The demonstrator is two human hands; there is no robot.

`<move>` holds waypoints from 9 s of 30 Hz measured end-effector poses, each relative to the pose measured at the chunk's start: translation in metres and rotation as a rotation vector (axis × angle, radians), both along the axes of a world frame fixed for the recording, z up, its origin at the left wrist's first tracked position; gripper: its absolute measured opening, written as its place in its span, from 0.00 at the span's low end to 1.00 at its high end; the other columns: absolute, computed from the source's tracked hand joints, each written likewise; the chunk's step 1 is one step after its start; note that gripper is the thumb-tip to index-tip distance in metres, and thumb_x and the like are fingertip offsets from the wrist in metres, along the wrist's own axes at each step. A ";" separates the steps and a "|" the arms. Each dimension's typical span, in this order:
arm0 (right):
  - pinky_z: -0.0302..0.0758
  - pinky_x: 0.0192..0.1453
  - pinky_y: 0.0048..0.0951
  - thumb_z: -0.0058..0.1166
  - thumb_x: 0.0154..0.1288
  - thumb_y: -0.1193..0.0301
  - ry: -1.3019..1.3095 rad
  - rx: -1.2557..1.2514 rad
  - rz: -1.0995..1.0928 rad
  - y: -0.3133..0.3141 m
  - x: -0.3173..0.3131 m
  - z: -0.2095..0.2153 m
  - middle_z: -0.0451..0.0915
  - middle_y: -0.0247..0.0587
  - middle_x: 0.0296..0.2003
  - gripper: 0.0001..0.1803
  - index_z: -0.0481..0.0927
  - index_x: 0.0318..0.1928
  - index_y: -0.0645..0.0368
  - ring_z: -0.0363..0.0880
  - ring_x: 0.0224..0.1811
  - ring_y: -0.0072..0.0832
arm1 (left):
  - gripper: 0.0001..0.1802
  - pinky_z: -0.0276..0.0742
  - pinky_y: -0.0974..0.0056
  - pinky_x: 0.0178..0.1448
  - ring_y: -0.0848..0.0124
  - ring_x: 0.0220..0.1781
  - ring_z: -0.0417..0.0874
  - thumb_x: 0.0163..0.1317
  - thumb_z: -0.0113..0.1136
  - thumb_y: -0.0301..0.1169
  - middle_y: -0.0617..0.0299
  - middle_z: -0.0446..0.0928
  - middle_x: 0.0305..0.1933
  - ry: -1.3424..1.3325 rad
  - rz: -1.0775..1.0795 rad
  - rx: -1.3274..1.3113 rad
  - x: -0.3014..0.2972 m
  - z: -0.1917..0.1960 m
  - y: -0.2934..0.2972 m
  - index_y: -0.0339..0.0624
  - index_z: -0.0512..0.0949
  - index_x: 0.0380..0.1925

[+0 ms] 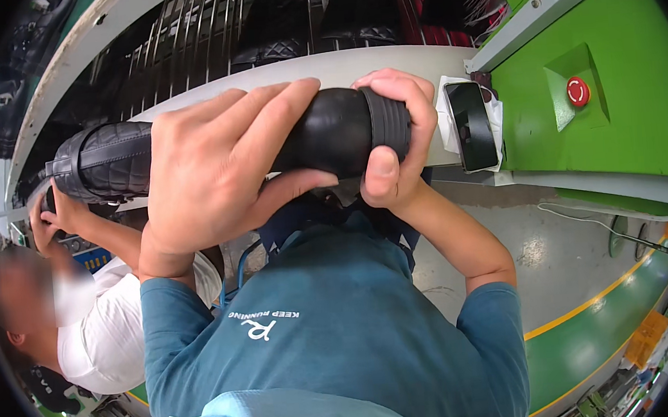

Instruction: Inspecting and assembling black boots on a conveyor belt in a shoe factory.

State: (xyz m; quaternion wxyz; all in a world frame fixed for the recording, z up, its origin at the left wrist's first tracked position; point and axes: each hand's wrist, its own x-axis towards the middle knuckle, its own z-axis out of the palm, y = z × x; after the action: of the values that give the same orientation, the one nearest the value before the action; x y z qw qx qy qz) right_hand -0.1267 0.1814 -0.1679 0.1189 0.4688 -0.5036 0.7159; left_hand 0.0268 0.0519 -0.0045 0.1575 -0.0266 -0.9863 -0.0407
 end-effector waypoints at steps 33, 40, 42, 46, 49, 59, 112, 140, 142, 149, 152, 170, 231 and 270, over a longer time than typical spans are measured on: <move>0.82 0.70 0.43 0.75 0.61 0.67 0.476 0.386 0.212 0.015 0.101 -0.076 0.83 0.30 0.60 0.26 0.85 0.60 0.42 0.83 0.65 0.33 | 0.38 0.43 0.28 0.91 0.41 0.89 0.66 0.54 0.73 0.28 0.49 0.80 0.79 0.254 0.202 0.862 0.120 -0.221 0.017 0.45 0.81 0.70; 0.79 0.76 0.60 0.85 0.49 0.70 0.560 0.665 0.429 0.023 0.023 -0.001 0.85 0.43 0.63 0.31 0.87 0.56 0.53 0.87 0.67 0.47 | 0.45 0.62 0.34 0.86 0.37 0.84 0.73 0.49 0.90 0.48 0.44 0.84 0.74 0.489 0.297 0.751 0.104 -0.244 0.030 0.40 0.82 0.65; 0.78 0.76 0.64 0.87 0.47 0.67 0.646 0.776 0.296 0.030 -0.002 0.012 0.87 0.43 0.62 0.31 0.89 0.54 0.54 0.87 0.67 0.48 | 0.43 0.68 0.38 0.84 0.38 0.83 0.75 0.50 0.90 0.44 0.43 0.85 0.72 0.580 0.294 0.801 0.097 -0.245 0.034 0.38 0.83 0.64; 0.82 0.75 0.60 0.84 0.52 0.73 0.731 0.715 0.250 0.040 -0.010 -0.015 0.89 0.44 0.60 0.25 0.91 0.52 0.56 0.87 0.68 0.49 | 0.39 0.73 0.39 0.81 0.37 0.79 0.79 0.46 0.90 0.40 0.42 0.88 0.67 0.585 0.313 0.787 0.099 -0.241 0.031 0.35 0.86 0.58; 0.83 0.73 0.59 0.83 0.53 0.76 0.754 0.665 0.239 0.037 -0.010 -0.021 0.90 0.44 0.59 0.22 0.90 0.49 0.58 0.87 0.65 0.47 | 0.39 0.70 0.37 0.82 0.35 0.79 0.78 0.49 0.89 0.37 0.39 0.87 0.67 0.539 0.301 0.759 0.103 -0.238 0.029 0.35 0.84 0.61; 0.81 0.73 0.60 0.81 0.49 0.76 0.659 0.769 0.302 0.023 0.004 -0.009 0.90 0.41 0.56 0.19 0.80 0.37 0.57 0.87 0.64 0.46 | 0.38 0.68 0.35 0.83 0.51 0.75 0.85 0.42 0.93 0.46 0.55 0.90 0.65 0.597 0.361 0.601 0.073 -0.238 0.036 0.45 0.84 0.51; 0.84 0.57 0.38 0.84 0.38 0.73 0.587 0.998 0.497 0.012 -0.078 0.047 0.81 0.37 0.43 0.32 0.84 0.47 0.59 0.82 0.48 0.39 | 0.40 0.77 0.44 0.79 0.50 0.62 0.89 0.56 0.81 0.55 0.49 0.89 0.57 0.139 0.055 0.424 -0.023 -0.181 0.005 0.37 0.87 0.60; 0.83 0.63 0.44 0.86 0.46 0.66 0.408 0.751 0.265 0.044 -0.013 0.034 0.82 0.43 0.61 0.42 0.84 0.64 0.56 0.85 0.58 0.48 | 0.65 0.81 0.54 0.73 0.60 0.68 0.83 0.44 0.96 0.30 0.52 0.76 0.66 0.478 0.494 0.969 0.089 -0.229 0.016 0.39 0.62 0.79; 0.81 0.57 0.43 0.85 0.47 0.67 0.427 0.767 0.189 0.049 -0.004 0.014 0.82 0.40 0.54 0.36 0.85 0.58 0.57 0.83 0.52 0.43 | 0.56 0.76 0.50 0.77 0.53 0.73 0.81 0.42 0.96 0.36 0.50 0.79 0.68 0.453 0.496 0.879 0.093 -0.229 0.011 0.37 0.73 0.72; 0.74 0.43 0.36 0.82 0.48 0.70 0.529 0.731 0.068 0.052 0.022 -0.008 0.80 0.33 0.41 0.24 0.87 0.47 0.55 0.79 0.42 0.34 | 0.41 0.65 0.36 0.84 0.47 0.78 0.81 0.42 0.92 0.47 0.54 0.89 0.64 0.315 0.239 0.418 0.068 -0.179 0.006 0.41 0.88 0.57; 0.74 0.43 0.36 0.81 0.48 0.71 0.561 0.693 -0.002 0.054 0.030 -0.016 0.79 0.32 0.40 0.23 0.88 0.47 0.55 0.79 0.42 0.34 | 0.38 0.66 0.40 0.83 0.52 0.74 0.84 0.45 0.90 0.48 0.58 0.91 0.62 0.238 0.174 0.389 0.053 -0.176 0.012 0.44 0.89 0.56; 0.77 0.43 0.40 0.80 0.44 0.73 0.339 0.853 0.168 0.047 0.012 -0.010 0.75 0.33 0.41 0.22 0.80 0.39 0.52 0.78 0.43 0.36 | 0.28 0.80 0.63 0.55 0.65 0.49 0.93 0.45 0.88 0.48 0.64 0.94 0.51 0.381 0.243 0.358 0.032 -0.194 0.011 0.45 0.95 0.44; 0.81 0.57 0.44 0.69 0.73 0.71 -0.043 0.589 -0.118 0.015 0.007 -0.085 0.89 0.46 0.44 0.11 0.85 0.51 0.61 0.86 0.51 0.45 | 0.26 0.79 0.59 0.72 0.61 0.61 0.87 0.69 0.67 0.23 0.49 0.85 0.60 1.451 0.193 1.045 0.041 -0.091 -0.023 0.26 0.77 0.65; 0.81 0.51 0.41 0.70 0.68 0.75 0.019 0.545 -0.184 0.016 0.002 -0.094 0.89 0.38 0.38 0.05 0.87 0.43 0.56 0.86 0.44 0.41 | 0.46 0.84 0.49 0.70 0.45 0.69 0.87 0.67 0.65 0.73 0.43 0.88 0.63 -0.421 0.893 0.355 -0.217 -0.236 -0.204 0.37 0.88 0.60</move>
State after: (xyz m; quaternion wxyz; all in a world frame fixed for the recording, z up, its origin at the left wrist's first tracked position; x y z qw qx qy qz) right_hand -0.1247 0.1975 -0.2616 0.0578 0.4422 -0.7167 0.5361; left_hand -0.1900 -0.1522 -0.2408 -0.0401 0.4324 -0.8898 -0.1405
